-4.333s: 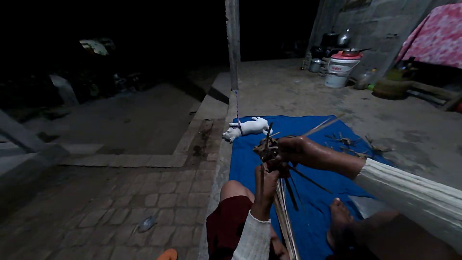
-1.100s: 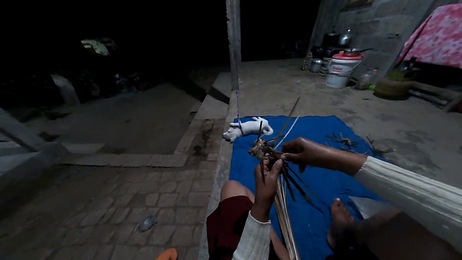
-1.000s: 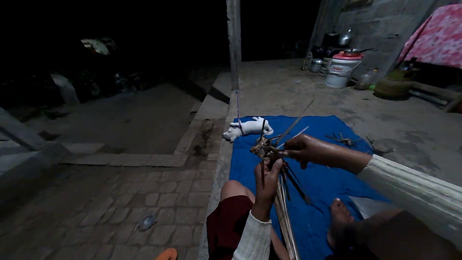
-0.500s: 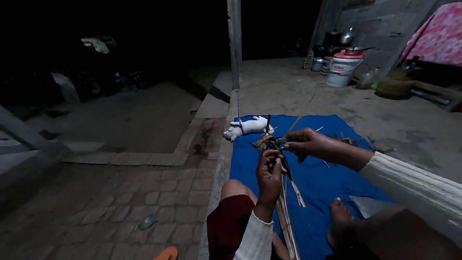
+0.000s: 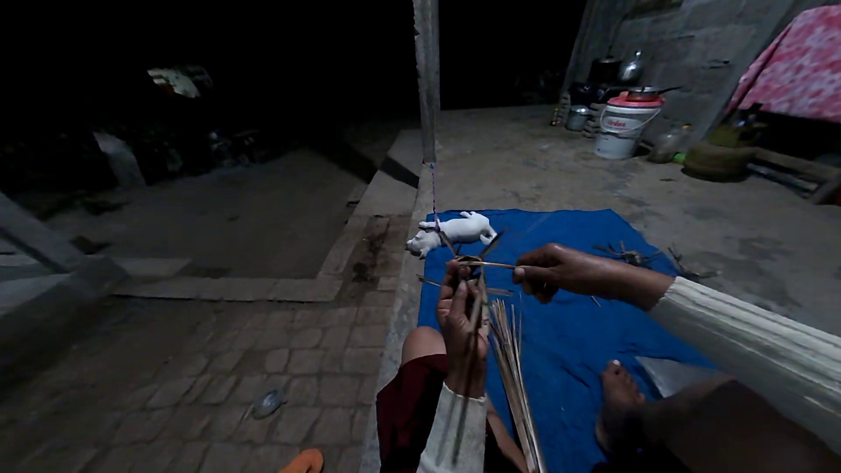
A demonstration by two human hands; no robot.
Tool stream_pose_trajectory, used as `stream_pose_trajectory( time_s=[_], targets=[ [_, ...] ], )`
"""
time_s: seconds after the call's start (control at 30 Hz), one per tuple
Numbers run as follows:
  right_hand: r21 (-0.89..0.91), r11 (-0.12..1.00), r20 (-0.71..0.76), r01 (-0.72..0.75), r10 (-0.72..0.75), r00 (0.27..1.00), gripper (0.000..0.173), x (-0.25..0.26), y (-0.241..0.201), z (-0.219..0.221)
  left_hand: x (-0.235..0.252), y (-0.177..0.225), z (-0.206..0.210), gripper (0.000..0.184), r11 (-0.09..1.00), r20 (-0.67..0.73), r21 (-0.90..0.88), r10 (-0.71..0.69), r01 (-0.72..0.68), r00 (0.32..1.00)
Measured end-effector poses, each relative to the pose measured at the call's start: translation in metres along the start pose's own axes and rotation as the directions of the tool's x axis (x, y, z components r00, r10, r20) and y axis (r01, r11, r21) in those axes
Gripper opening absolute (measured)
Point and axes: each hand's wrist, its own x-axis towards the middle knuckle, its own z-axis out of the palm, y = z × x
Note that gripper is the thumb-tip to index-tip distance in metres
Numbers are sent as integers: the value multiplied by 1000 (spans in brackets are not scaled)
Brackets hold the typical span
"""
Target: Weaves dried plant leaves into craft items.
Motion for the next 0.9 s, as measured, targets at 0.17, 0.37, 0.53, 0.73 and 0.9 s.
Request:
stream_pose_trajectory(
  time_s=[0.17,0.37,0.53,0.73,0.9],
  targets=[
    [-84,996,3,-34,34,999,17,3,7,-3,6,4,-16,31,965,55,-262,41,-25,998],
    [-323,946,119,-16,57,991,32,5,9,2,7,6,-15,30,963,84,-269,32,-8,996],
    [-205,956,26,209,-208,978,28,12,5,11,-9,-1,14,36,989,58,-99,-101,106,993],
    [-249,943,-60,221,-243,968,21,11,-4,15,-15,-1,28,34,988,-2,-56,-143,143,990],
    [-285,908,-213,306,-371,904,14,10,0,7,-12,1,24,34,988,-3,-83,-130,130,991]
  ],
)
